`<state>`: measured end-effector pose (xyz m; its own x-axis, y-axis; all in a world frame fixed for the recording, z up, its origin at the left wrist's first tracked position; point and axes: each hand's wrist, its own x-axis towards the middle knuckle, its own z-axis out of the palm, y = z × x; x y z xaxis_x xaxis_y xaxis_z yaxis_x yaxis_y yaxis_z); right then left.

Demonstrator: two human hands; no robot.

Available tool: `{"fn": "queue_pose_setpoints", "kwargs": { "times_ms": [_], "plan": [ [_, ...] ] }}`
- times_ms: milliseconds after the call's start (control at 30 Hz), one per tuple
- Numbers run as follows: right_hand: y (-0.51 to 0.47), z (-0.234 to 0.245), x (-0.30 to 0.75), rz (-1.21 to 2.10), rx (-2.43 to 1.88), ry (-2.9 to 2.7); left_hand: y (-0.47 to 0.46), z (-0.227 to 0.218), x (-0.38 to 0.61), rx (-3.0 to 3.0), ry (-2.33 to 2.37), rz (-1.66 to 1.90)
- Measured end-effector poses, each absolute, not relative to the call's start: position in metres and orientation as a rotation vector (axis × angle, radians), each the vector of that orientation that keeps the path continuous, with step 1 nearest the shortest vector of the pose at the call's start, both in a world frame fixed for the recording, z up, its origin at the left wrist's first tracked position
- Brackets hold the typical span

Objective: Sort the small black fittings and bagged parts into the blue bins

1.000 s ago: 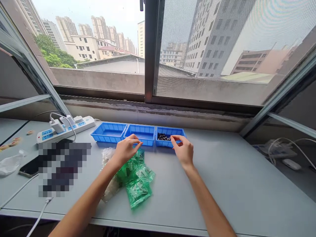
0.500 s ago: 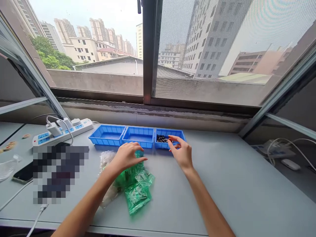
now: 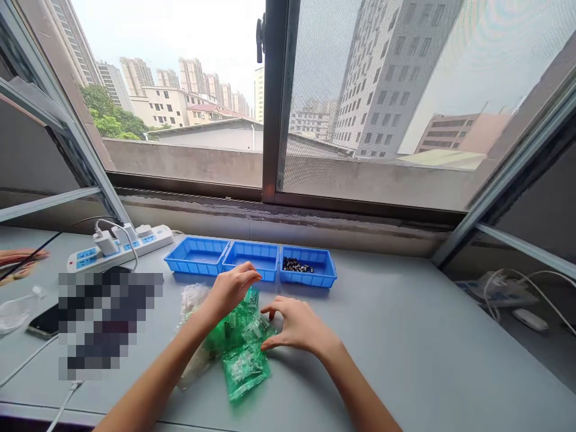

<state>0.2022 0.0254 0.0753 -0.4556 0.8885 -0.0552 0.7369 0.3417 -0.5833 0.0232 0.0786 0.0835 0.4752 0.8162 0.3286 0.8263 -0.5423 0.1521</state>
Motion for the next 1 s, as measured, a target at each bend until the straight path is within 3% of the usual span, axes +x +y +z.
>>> {"fn": "queue_pose_setpoints", "kwargs": {
  "times_ms": [633,1000],
  "plan": [
    [0.0332,0.0708,0.2086,0.750,-1.585,-2.234,0.0740,0.0782,0.0269,-2.665,-1.355,-0.738],
    [0.0300,0.0712,0.2065,0.714,-1.582,-2.265,0.0777,0.0755,0.0225,-2.659,-1.500,-0.657]
  ]
}}
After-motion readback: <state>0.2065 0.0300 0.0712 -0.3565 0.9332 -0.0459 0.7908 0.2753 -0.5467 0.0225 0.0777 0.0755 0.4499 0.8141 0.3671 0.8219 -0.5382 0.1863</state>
